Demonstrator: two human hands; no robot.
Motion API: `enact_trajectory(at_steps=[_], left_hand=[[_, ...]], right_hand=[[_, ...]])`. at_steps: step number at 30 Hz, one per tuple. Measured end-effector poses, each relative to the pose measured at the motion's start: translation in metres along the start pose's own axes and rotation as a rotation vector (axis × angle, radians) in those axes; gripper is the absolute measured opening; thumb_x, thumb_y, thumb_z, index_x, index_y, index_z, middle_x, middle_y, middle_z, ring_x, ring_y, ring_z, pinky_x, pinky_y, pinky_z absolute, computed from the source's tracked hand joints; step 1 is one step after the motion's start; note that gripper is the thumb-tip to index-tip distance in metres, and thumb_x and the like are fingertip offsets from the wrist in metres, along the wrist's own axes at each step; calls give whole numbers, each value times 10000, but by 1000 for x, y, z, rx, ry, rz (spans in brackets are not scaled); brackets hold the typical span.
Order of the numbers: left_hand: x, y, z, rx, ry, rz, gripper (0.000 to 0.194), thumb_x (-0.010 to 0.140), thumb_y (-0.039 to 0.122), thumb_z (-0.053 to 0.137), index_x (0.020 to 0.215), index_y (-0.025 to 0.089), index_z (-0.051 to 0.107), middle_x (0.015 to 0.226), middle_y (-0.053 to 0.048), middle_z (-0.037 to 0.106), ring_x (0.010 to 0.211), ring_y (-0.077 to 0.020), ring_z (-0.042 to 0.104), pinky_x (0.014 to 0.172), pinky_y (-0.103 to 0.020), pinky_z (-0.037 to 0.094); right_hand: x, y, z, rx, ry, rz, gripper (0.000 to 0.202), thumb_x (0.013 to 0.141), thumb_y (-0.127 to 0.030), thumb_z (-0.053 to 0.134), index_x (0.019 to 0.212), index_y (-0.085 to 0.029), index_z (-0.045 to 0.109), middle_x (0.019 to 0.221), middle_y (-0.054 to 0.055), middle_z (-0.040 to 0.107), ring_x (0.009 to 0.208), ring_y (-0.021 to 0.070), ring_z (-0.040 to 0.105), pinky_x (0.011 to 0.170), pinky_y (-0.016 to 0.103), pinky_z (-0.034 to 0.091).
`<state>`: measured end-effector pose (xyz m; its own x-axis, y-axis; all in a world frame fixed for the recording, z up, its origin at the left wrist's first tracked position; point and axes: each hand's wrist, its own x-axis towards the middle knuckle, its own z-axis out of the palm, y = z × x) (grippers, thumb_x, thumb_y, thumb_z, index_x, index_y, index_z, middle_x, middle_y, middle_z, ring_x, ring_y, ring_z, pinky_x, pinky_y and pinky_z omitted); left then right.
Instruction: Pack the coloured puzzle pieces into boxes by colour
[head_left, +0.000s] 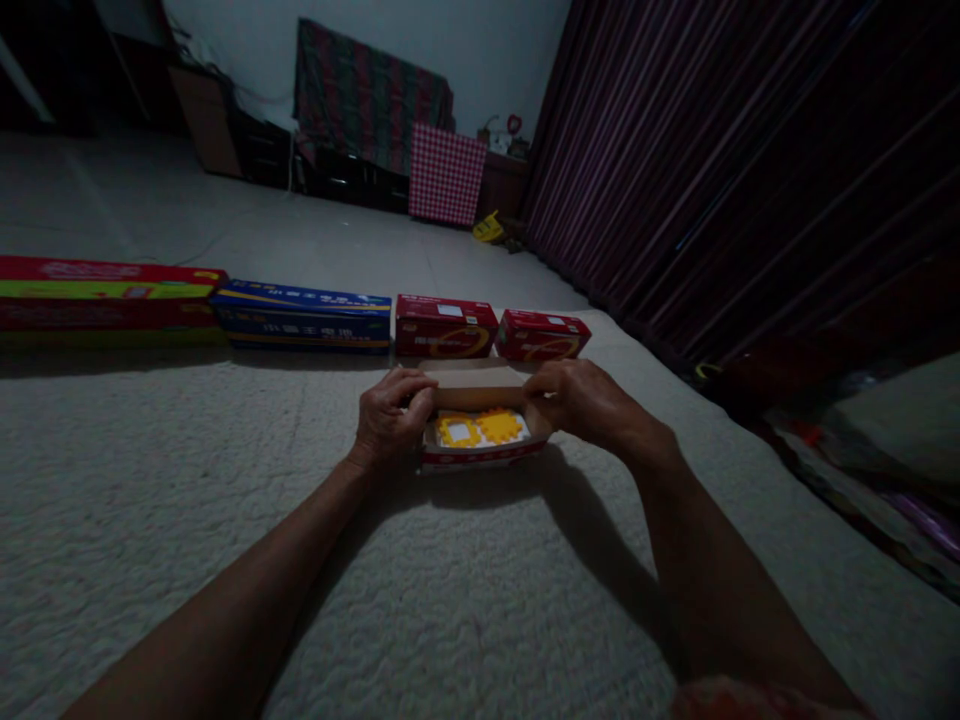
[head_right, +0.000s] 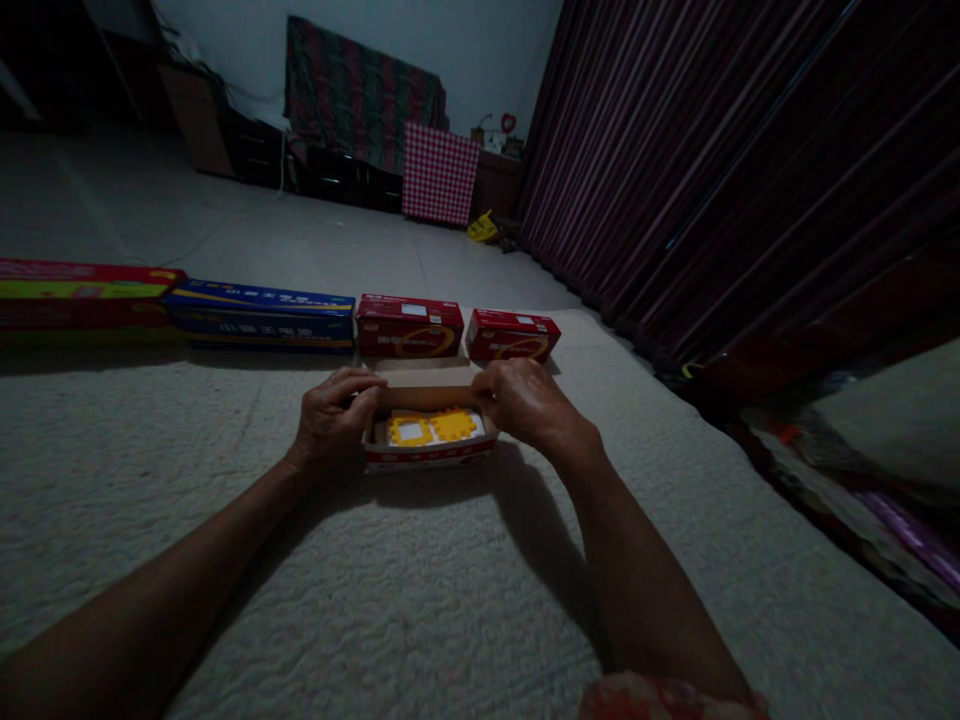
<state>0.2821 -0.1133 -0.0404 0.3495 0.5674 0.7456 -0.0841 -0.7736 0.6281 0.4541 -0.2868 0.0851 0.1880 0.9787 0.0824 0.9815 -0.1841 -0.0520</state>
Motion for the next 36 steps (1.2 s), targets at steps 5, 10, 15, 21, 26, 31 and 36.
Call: enact_trajectory(at_steps=[5, 10, 15, 21, 26, 31, 36], left_hand=[[0, 1, 0, -10, -3, -27, 198, 831, 250, 584, 799, 196, 772, 845, -43, 746, 778, -162, 696, 707, -271, 577], [0, -1, 0, -14, 10, 13, 186, 823, 218, 594, 802, 189, 776, 834, -53, 742, 766, -169, 700, 697, -276, 575], [0, -2, 1, -9, 5, 16, 174, 823, 212, 601, 807, 198, 774, 850, -48, 748, 782, -173, 704, 703, -300, 588], [0, -1, 1, -34, 10, 9, 169, 828, 206, 605, 814, 191, 772, 841, -51, 742, 786, -178, 702, 714, -316, 595], [0, -1, 1, -19, -2, 8, 179, 826, 194, 596, 818, 184, 775, 856, -59, 745, 796, -180, 707, 721, -313, 595], [0, -1, 1, -23, -1, 10, 174, 827, 204, 600, 813, 193, 773, 861, -57, 747, 784, -177, 701, 689, -310, 594], [0, 0, 0, -12, -10, 5, 176, 825, 209, 597, 810, 199, 772, 857, -55, 749, 792, -178, 703, 702, -309, 593]], right_hand=[[6, -17, -3, 59, -205, -70, 220, 910, -143, 502, 962, -187, 711, 828, 44, 711, 694, 129, 583, 611, 239, 350], [8, -24, -1, 45, -282, 44, 231, 902, -127, 456, 966, -185, 671, 869, 62, 718, 723, 141, 592, 618, 240, 361], [12, -28, -2, 10, -353, 38, 230, 903, -103, 444, 872, -179, 660, 865, 68, 722, 723, 145, 596, 631, 250, 375], [13, -37, -5, -72, -420, 77, 246, 911, -93, 462, 931, -149, 700, 902, 89, 736, 756, 152, 620, 649, 254, 398], [14, -35, -2, -91, -431, 32, 245, 917, -72, 472, 956, -122, 708, 960, 115, 746, 812, 170, 638, 695, 269, 421], [14, -30, 3, -55, -387, 56, 237, 910, -116, 482, 860, -168, 708, 870, 85, 737, 746, 167, 618, 651, 274, 395], [14, -38, 1, -104, -415, 112, 243, 927, -147, 476, 890, -165, 716, 896, 99, 740, 743, 163, 618, 626, 264, 380]])
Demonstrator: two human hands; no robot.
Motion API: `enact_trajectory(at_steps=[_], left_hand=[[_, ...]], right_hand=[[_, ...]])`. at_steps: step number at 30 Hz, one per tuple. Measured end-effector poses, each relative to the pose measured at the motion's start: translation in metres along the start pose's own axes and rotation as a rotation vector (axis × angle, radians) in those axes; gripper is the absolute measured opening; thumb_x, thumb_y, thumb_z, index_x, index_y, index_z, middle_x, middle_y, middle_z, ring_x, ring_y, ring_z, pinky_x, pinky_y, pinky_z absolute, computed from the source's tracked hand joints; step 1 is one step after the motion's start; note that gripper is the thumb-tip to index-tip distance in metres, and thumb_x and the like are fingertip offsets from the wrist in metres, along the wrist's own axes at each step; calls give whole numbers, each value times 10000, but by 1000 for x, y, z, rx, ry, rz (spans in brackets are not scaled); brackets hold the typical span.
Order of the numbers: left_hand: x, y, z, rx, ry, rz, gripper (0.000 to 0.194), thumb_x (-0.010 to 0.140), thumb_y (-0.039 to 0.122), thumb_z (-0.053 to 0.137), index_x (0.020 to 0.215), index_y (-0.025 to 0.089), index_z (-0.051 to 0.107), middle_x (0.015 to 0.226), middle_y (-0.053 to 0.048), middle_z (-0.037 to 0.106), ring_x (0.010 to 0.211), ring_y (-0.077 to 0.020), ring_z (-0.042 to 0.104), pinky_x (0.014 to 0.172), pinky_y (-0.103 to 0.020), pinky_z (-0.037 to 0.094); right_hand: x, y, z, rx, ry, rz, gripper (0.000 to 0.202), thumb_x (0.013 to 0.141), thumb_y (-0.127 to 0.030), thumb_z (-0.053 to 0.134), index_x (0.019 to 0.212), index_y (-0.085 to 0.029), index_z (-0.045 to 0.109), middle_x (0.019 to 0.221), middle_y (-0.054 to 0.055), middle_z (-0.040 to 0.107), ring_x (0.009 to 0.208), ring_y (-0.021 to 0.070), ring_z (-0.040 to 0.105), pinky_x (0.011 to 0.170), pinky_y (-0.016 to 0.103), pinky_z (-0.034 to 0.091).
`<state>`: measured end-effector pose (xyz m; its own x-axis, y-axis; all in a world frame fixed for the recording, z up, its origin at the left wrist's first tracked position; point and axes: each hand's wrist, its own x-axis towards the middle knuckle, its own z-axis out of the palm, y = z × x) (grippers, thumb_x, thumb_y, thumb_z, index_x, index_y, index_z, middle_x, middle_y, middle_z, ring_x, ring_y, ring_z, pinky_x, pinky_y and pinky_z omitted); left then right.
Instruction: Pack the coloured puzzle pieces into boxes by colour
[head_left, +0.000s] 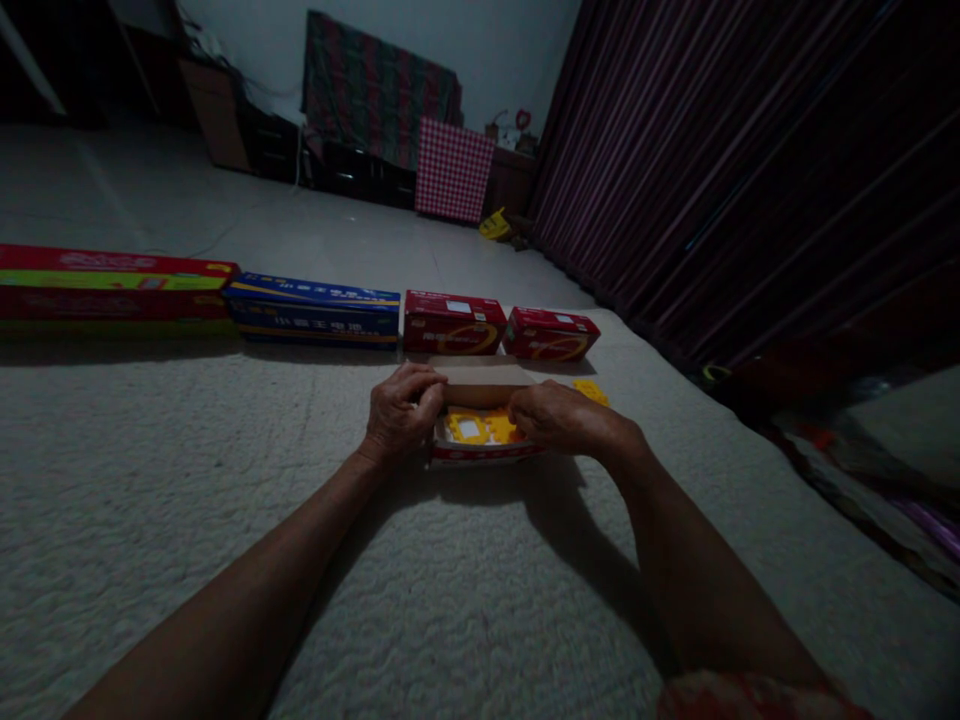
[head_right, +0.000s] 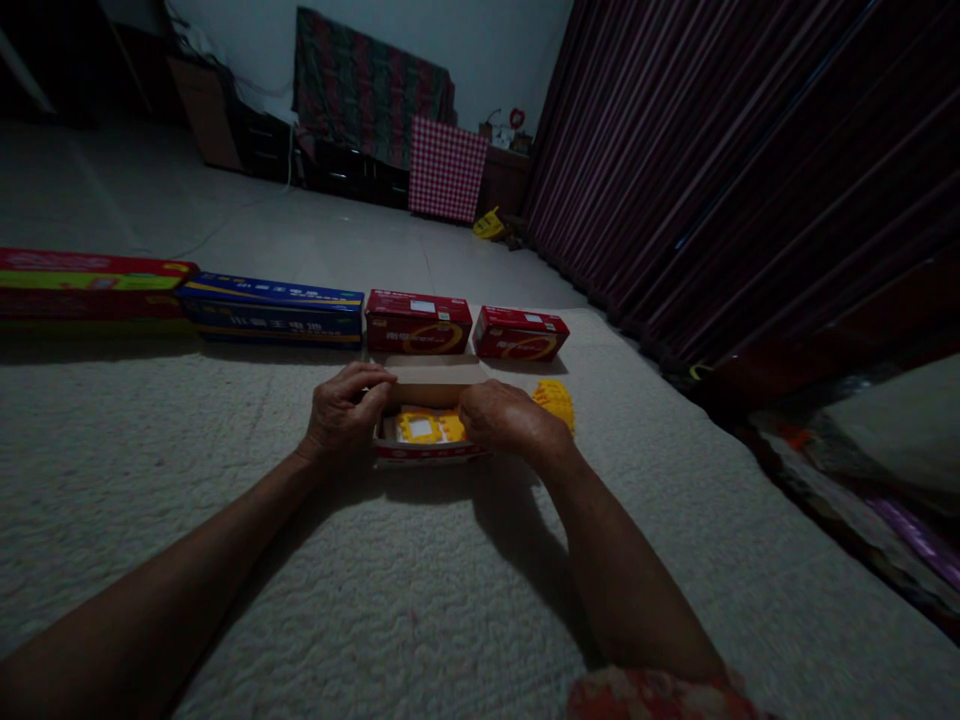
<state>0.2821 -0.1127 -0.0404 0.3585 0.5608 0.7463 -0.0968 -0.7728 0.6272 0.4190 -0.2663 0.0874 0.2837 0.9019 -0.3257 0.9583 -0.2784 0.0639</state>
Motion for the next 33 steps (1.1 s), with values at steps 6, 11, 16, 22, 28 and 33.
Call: enact_trajectory(at_steps=[6, 11, 16, 22, 28, 33], left_hand=[[1, 1, 0, -14, -1, -11, 172, 825, 196, 597, 806, 203, 768, 865, -51, 750, 805, -182, 705, 730, -329, 600], [1, 0, 0, -21, 10, 13, 169, 830, 202, 601, 809, 188, 768, 848, -56, 746, 779, -180, 704, 697, -317, 592], [0, -1, 0, -7, -9, -5, 169, 829, 211, 602, 815, 198, 770, 864, -51, 751, 806, -181, 707, 737, -327, 602], [0, -1, 1, 10, -2, -12, 177, 816, 212, 597, 798, 202, 773, 845, -49, 749, 790, -175, 705, 728, -302, 591], [0, 0, 0, 5, 2, 1, 181, 821, 201, 592, 805, 198, 773, 843, -49, 744, 785, -177, 701, 718, -319, 594], [0, 0, 1, -19, 13, 14, 181, 825, 190, 592, 814, 191, 773, 838, -57, 741, 779, -181, 702, 710, -326, 594]], right_hand=[[-6, -1, -5, 25, 71, 18, 253, 931, -147, 464, 907, -159, 716, 888, 92, 741, 742, 150, 612, 636, 255, 379], [3, 8, -5, 87, 107, -73, 241, 820, -112, 559, 927, -222, 746, 846, 28, 739, 721, 136, 617, 609, 237, 369], [22, 11, -2, 56, 6, -47, 369, 710, -131, 672, 1051, -241, 763, 941, 48, 764, 792, 183, 665, 625, 257, 410], [29, 7, 1, -39, -18, -51, 372, 702, -201, 736, 1071, -228, 776, 1005, 113, 768, 875, 262, 697, 669, 310, 468], [24, -3, 0, -62, -28, 35, 332, 725, -196, 738, 1055, -194, 781, 976, 136, 758, 851, 262, 699, 694, 331, 496], [24, -5, -1, -65, -13, 50, 299, 728, -173, 737, 1022, -145, 782, 960, 171, 754, 834, 270, 699, 690, 338, 495]])
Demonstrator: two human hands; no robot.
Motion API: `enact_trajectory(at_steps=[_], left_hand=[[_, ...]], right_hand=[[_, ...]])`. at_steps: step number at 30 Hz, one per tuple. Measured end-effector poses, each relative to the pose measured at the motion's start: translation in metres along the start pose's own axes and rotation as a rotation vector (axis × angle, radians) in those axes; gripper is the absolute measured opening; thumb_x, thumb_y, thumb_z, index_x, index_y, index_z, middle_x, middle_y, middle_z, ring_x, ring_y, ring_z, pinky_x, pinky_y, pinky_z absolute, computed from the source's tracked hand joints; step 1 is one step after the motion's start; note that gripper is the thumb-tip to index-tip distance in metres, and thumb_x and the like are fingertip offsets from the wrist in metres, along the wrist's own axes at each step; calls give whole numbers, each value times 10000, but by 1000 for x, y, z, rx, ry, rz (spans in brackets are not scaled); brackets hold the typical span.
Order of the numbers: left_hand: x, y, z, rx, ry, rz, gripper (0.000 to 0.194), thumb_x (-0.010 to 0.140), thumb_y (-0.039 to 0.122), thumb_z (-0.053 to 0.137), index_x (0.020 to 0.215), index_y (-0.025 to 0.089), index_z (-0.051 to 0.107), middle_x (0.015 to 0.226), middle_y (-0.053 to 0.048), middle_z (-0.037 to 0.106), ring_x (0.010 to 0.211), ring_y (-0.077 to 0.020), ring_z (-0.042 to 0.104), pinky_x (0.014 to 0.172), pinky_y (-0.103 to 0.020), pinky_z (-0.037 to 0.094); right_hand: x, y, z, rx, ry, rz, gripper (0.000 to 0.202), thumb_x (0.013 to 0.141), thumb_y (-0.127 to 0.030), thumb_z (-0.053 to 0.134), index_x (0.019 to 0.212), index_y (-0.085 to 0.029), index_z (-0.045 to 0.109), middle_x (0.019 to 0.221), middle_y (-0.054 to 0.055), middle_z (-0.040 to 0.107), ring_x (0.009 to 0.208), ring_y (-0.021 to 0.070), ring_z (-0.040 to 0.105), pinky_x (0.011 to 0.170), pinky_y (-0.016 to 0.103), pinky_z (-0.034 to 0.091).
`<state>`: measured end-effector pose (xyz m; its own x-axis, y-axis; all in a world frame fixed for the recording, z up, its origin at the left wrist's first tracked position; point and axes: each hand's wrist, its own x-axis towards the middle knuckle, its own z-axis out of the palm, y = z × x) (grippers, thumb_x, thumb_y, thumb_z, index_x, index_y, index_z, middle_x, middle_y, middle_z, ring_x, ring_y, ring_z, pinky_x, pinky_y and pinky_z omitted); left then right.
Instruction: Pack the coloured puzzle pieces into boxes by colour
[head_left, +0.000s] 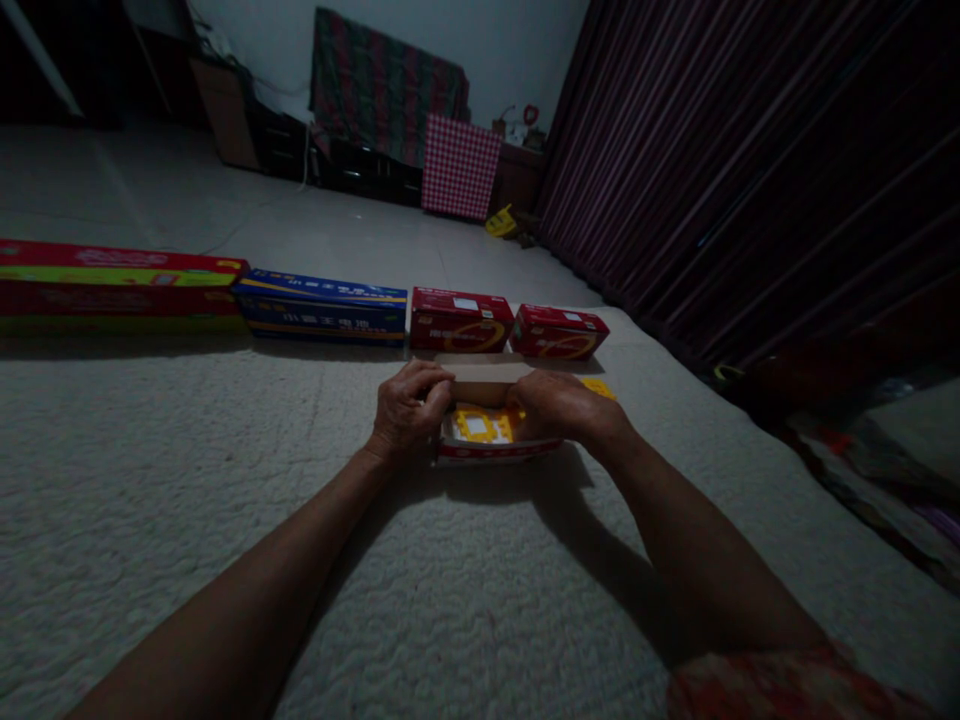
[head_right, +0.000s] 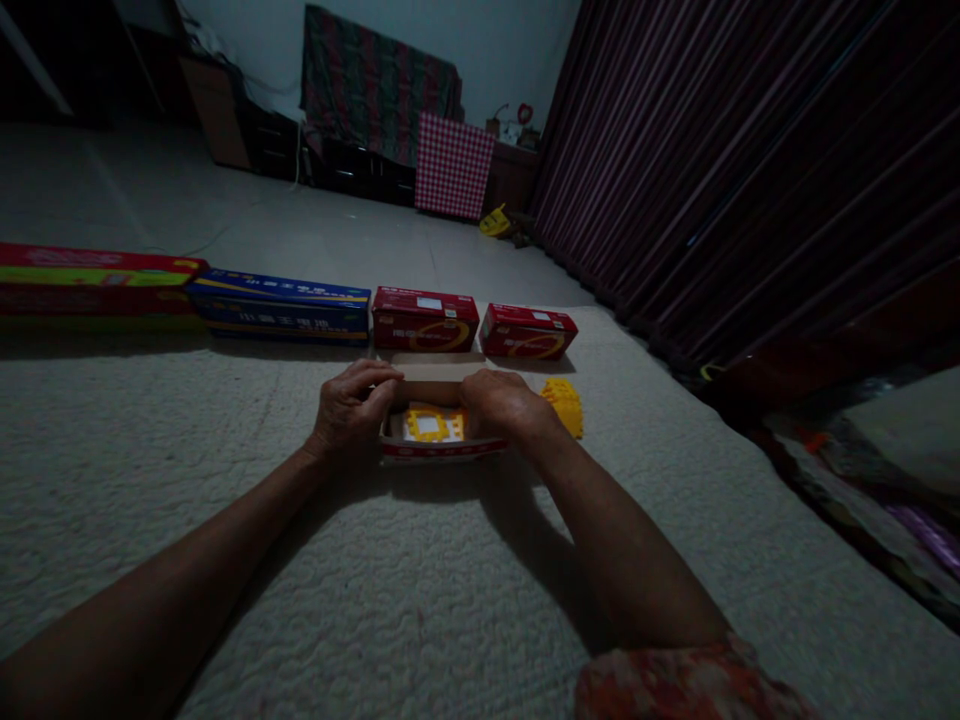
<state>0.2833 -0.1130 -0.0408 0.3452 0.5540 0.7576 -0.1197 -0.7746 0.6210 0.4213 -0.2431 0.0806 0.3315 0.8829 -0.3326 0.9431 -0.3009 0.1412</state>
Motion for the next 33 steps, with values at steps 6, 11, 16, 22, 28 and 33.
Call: enact_trajectory(at_steps=[6, 11, 16, 22, 28, 33], left_hand=[[0, -1, 0, 7, -3, -6, 170, 828, 187, 602, 820, 192, 772, 851, -58, 747, 785, -180, 703, 724, -327, 594], [0, -1, -1, 22, -6, 7, 175, 828, 186, 600, 823, 188, 775, 840, -47, 747, 789, -167, 704, 722, -297, 586], [1, 0, -1, 14, -3, 13, 187, 829, 195, 591, 809, 185, 776, 828, -53, 747, 768, -170, 701, 712, -300, 587], [0, 0, -1, 28, -8, -28, 209, 827, 249, 584, 811, 181, 781, 850, -57, 752, 790, -179, 704, 745, -293, 578], [-1, 0, -3, 38, -42, -100, 223, 822, 314, 589, 822, 199, 780, 892, -55, 753, 831, -203, 711, 769, -309, 585], [-1, 0, -5, 54, -45, -89, 231, 833, 344, 591, 821, 201, 772, 901, -60, 748, 834, -212, 711, 772, -326, 586]], right_hand=[[-1, -3, -1, 75, 85, -123, 268, 802, -194, 671, 1047, -193, 780, 924, 108, 760, 807, 206, 680, 681, 289, 443], [10, -19, 4, 171, 56, -320, 261, 818, -183, 612, 1002, -236, 790, 853, 37, 752, 655, 128, 591, 587, 251, 355], [3, -10, -1, 236, 145, -310, 197, 837, -182, 608, 925, -171, 784, 781, 43, 734, 634, 124, 577, 586, 247, 362], [-26, 77, 23, 496, 852, -28, 210, 884, -268, 574, 939, -181, 757, 890, 48, 759, 789, 178, 671, 742, 295, 492], [-36, 157, 93, 425, 744, 476, 238, 794, -226, 650, 1013, -171, 727, 1034, 97, 716, 846, 200, 674, 825, 343, 529], [-29, 153, 122, 469, 474, 681, 526, 765, -522, 731, 1129, -156, 629, 1159, 167, 638, 1027, 271, 647, 901, 389, 520]])
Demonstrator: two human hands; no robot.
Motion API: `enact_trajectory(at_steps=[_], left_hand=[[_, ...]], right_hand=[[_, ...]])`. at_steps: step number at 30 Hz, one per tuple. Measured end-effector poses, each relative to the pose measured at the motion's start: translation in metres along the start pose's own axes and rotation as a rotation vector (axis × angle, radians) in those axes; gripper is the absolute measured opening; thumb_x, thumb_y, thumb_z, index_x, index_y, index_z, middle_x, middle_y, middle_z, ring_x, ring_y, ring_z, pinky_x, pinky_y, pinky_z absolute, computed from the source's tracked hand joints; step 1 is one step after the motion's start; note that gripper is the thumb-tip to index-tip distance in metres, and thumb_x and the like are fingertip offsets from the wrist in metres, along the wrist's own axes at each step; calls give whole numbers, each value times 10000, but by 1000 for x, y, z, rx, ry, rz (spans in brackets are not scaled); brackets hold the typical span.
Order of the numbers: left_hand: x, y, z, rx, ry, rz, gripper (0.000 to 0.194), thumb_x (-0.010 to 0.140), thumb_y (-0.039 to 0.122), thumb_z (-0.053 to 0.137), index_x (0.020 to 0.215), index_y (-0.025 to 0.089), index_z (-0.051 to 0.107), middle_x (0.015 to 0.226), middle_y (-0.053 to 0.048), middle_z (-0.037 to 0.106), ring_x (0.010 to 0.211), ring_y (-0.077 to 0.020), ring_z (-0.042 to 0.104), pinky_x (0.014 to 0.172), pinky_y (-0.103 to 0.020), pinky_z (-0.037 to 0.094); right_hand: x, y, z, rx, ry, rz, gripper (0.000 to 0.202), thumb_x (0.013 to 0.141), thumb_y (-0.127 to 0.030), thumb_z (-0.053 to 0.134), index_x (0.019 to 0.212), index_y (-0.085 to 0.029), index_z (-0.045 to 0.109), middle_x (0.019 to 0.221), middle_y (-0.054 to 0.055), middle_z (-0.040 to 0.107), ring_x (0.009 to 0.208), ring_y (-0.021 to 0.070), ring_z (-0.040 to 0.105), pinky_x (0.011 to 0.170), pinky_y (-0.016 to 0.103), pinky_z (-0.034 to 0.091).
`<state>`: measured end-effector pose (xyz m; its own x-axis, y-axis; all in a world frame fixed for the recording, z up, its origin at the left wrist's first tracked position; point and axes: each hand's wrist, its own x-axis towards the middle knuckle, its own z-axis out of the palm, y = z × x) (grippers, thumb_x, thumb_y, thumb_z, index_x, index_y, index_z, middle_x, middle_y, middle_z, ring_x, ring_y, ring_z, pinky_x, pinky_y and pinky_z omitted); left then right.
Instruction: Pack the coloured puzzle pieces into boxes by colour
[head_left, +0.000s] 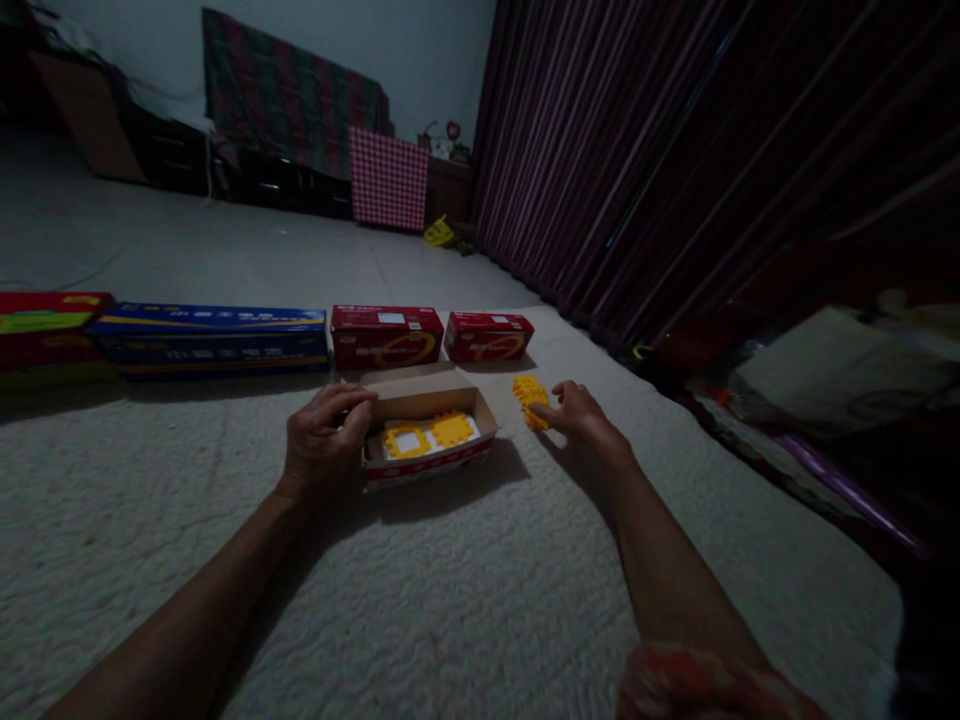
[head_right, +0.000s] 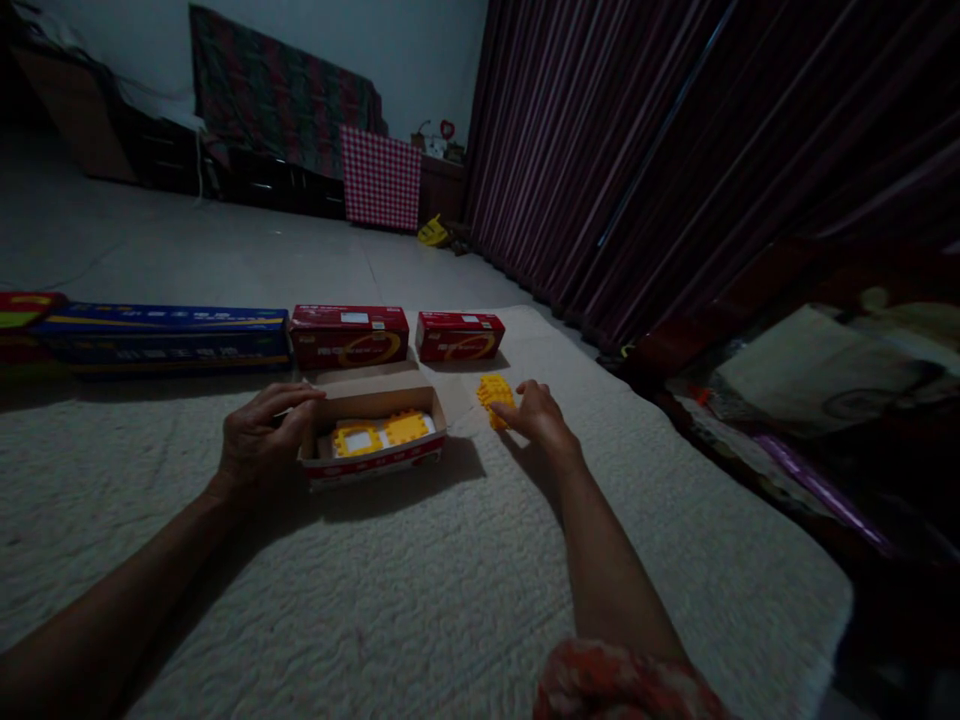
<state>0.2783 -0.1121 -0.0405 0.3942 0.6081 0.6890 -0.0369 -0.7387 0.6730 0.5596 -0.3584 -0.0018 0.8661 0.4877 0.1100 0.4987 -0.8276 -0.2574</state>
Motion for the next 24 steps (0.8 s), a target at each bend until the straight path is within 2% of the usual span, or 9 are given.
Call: enact_trajectory(at_steps=[3, 6, 12, 15, 19, 24], left_hand=[[0, -2, 0, 16, -14, -13, 222, 835, 333, 589, 840, 207, 771, 919, -58, 749, 852, -215, 711, 772, -329, 588], [-1, -3, 0, 18, -16, -15, 217, 838, 334, 589, 837, 209, 767, 931, -63, 744, 866, -220, 708, 766, -333, 591], [0, 2, -1, 24, -23, -32, 217, 835, 343, 585, 825, 214, 758, 921, -57, 740, 865, -216, 704, 758, -329, 591], [1, 5, -2, 25, -25, -32, 219, 823, 342, 579, 816, 213, 756, 903, -53, 745, 850, -215, 705, 760, -328, 587], [1, 4, -1, 36, -18, -36, 225, 820, 346, 576, 813, 213, 758, 900, -48, 747, 849, -213, 706, 784, -331, 587], [1, 3, -1, 39, -22, -36, 221, 831, 337, 577, 823, 217, 763, 912, -46, 749, 869, -212, 707, 794, -329, 589]], right_hand=[[-5, -4, 11, 23, -28, 35, 613, 704, -576, 765, 1150, -210, 560, 1174, 159, 619, 1072, 297, 625, 917, 436, 516], [-10, -8, 15, 61, -50, 19, 604, 687, -526, 776, 1155, -243, 520, 1164, 145, 625, 1091, 306, 618, 925, 452, 512], [-17, -21, -7, -20, -132, 65, 632, 726, -460, 744, 1231, -171, 497, 1244, 213, 622, 1145, 332, 619, 933, 421, 502], [-24, -26, -21, -83, -199, 6, 632, 735, -508, 747, 1219, -165, 530, 1203, 198, 660, 1108, 329, 644, 916, 406, 500], [-32, -29, -30, -158, -366, -105, 573, 698, -541, 786, 1125, -199, 617, 1151, 156, 697, 1065, 330, 664, 868, 398, 510], [-34, -23, -32, -70, -385, -270, 585, 623, -332, 854, 1162, -219, 654, 1212, 124, 691, 1078, 293, 666, 911, 380, 513]])
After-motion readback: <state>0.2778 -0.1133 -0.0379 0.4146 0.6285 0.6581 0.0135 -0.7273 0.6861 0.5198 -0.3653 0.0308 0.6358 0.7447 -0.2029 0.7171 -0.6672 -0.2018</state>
